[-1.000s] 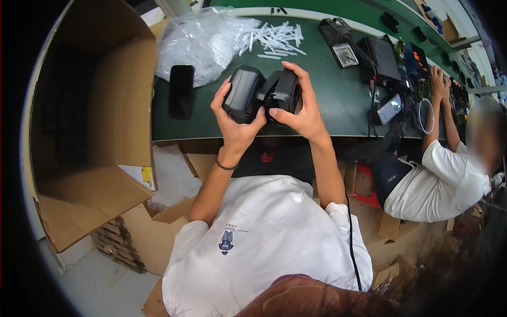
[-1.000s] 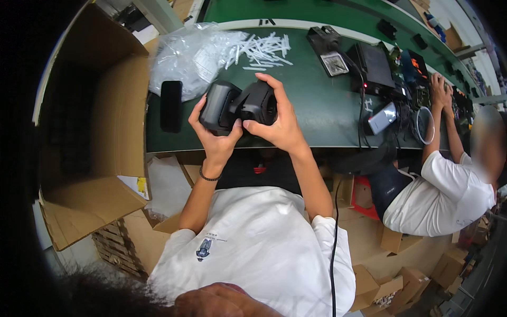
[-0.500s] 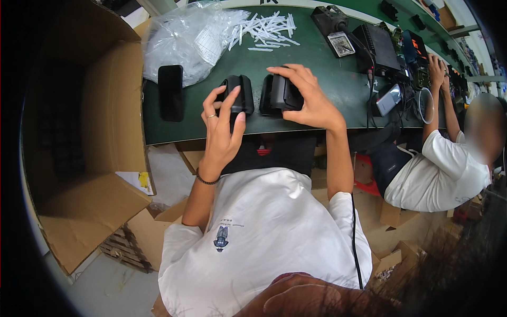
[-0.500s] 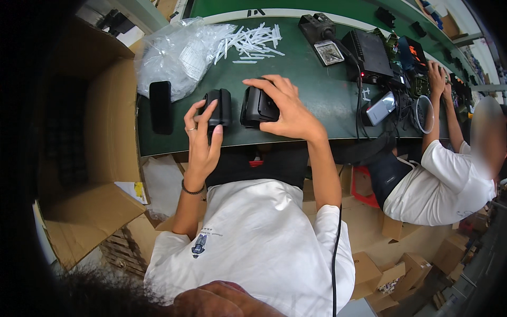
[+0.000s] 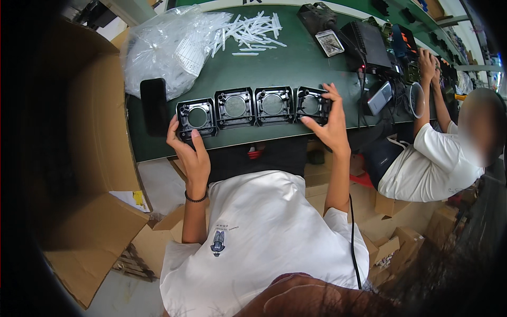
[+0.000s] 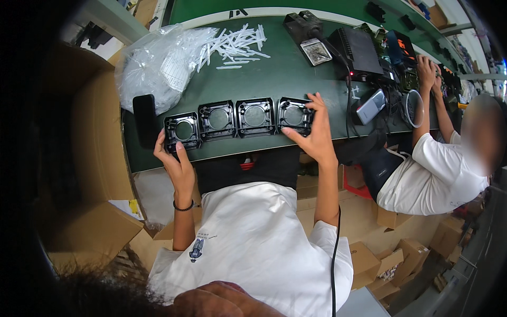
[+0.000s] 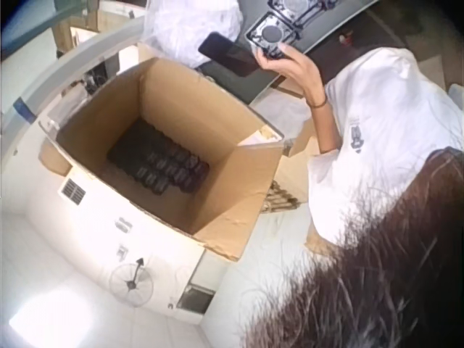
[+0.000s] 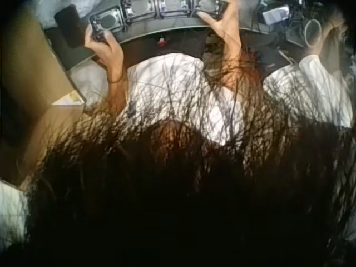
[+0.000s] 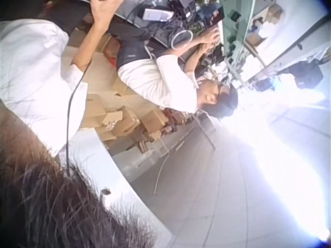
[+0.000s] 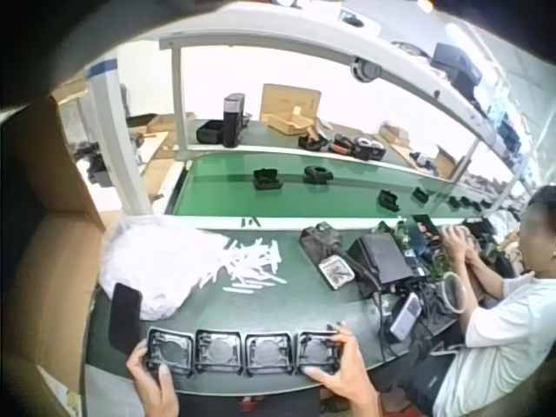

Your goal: Soldering and assembling electronic components for small fan units.

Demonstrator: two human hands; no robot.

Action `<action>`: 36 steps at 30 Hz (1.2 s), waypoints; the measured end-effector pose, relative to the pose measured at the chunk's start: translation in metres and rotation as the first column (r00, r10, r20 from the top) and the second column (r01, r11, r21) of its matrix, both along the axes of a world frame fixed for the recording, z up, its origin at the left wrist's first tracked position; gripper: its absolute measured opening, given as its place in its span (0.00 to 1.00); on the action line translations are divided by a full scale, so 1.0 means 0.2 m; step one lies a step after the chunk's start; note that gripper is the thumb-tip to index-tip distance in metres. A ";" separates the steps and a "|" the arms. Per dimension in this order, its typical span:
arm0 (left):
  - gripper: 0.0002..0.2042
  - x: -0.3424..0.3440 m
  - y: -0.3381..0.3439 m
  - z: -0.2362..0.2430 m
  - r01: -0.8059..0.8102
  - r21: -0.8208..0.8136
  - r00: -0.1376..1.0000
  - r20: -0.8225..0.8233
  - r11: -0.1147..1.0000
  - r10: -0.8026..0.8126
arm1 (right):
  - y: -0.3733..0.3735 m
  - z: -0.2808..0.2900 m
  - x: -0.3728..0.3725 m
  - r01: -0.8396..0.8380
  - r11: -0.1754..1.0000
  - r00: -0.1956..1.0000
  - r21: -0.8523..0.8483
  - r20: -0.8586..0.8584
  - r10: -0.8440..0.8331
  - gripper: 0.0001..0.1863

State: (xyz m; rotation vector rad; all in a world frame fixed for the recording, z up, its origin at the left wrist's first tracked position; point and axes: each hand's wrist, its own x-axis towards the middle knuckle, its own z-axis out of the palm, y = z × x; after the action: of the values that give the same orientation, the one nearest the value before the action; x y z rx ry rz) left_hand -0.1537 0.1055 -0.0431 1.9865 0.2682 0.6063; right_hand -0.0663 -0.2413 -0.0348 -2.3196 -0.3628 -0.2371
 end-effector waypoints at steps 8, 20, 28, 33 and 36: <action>0.31 -0.07 0.03 0.05 0.114 0.318 0.976 -0.211 0.941 -0.047 | 0.21 0.37 0.28 -0.031 0.996 0.974 0.090 0.227 0.010 0.16; 0.47 0.00 0.17 0.13 0.425 0.071 0.887 -0.229 0.902 -0.400 | 0.37 0.08 0.96 -0.307 0.887 0.943 -0.343 0.012 0.332 0.19; 0.49 0.08 0.28 0.06 0.494 0.164 0.864 -0.198 0.854 -0.462 | 0.38 0.21 0.85 -0.285 0.802 0.957 -0.526 -0.112 0.267 0.17; 0.54 0.08 0.31 0.04 0.524 0.135 0.849 -0.165 0.841 -0.502 | 0.48 0.35 0.53 -0.308 0.945 0.951 -0.110 -0.010 0.308 0.12; 0.55 0.11 0.32 0.03 0.523 0.133 0.851 -0.142 0.842 -0.506 | 0.60 0.37 0.30 -0.391 0.920 0.920 0.008 0.017 0.391 0.16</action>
State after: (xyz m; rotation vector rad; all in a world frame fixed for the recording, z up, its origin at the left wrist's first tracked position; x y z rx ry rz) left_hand -0.1321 0.1695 -0.0369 2.1334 -0.2687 0.1799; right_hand -0.0058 -0.1218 0.0397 -2.1783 -0.8187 -0.0570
